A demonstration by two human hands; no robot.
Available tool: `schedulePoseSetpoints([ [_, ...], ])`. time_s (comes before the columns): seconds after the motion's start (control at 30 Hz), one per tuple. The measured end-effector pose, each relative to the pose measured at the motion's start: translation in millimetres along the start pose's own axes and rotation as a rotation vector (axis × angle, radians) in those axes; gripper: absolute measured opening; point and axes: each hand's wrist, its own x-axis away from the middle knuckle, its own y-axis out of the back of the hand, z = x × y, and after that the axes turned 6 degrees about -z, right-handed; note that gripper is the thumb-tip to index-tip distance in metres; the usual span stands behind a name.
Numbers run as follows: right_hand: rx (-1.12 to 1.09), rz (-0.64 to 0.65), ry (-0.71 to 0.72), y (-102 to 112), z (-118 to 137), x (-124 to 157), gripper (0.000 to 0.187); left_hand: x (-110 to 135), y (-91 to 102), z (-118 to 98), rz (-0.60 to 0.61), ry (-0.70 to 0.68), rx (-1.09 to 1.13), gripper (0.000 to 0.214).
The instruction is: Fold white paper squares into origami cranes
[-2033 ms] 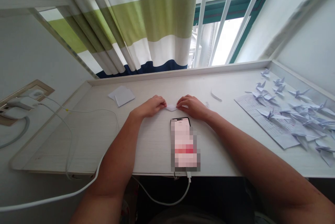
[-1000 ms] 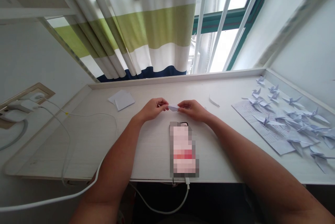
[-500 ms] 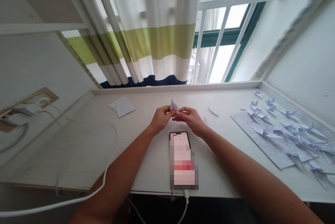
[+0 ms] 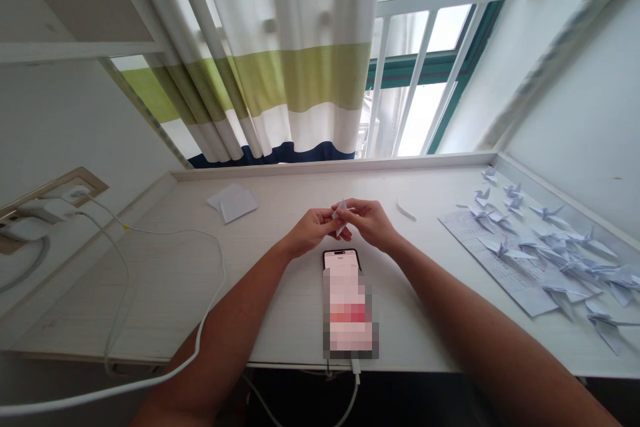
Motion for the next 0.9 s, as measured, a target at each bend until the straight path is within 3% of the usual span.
schedulePoseSetpoints([
  [0.23, 0.029, -0.118, -0.004, 3, -8, -3, 0.033, 0, -3.6, 1, 0.075, 0.041, 0.097, 0.044],
  [0.47, -0.016, -0.132, -0.021, 3, -7, -2, 0.031, 2, -3.7, -1, 0.096, 0.051, 0.110, 0.042],
  [0.67, -0.087, -0.119, -0.046, 0, -8, -3, 0.034, 0, -12.4, 0, -0.019, 0.013, 0.122, 0.051],
  [0.83, -0.020, -0.323, 0.084, -3, -6, -2, 0.032, 0, -13.7, -3, -0.064, 0.025, 0.097, 0.055],
  [0.9, 0.031, -0.335, 0.131, -3, -4, -2, 0.030, 1, -12.9, -5, -0.070, 0.026, 0.098, 0.056],
])
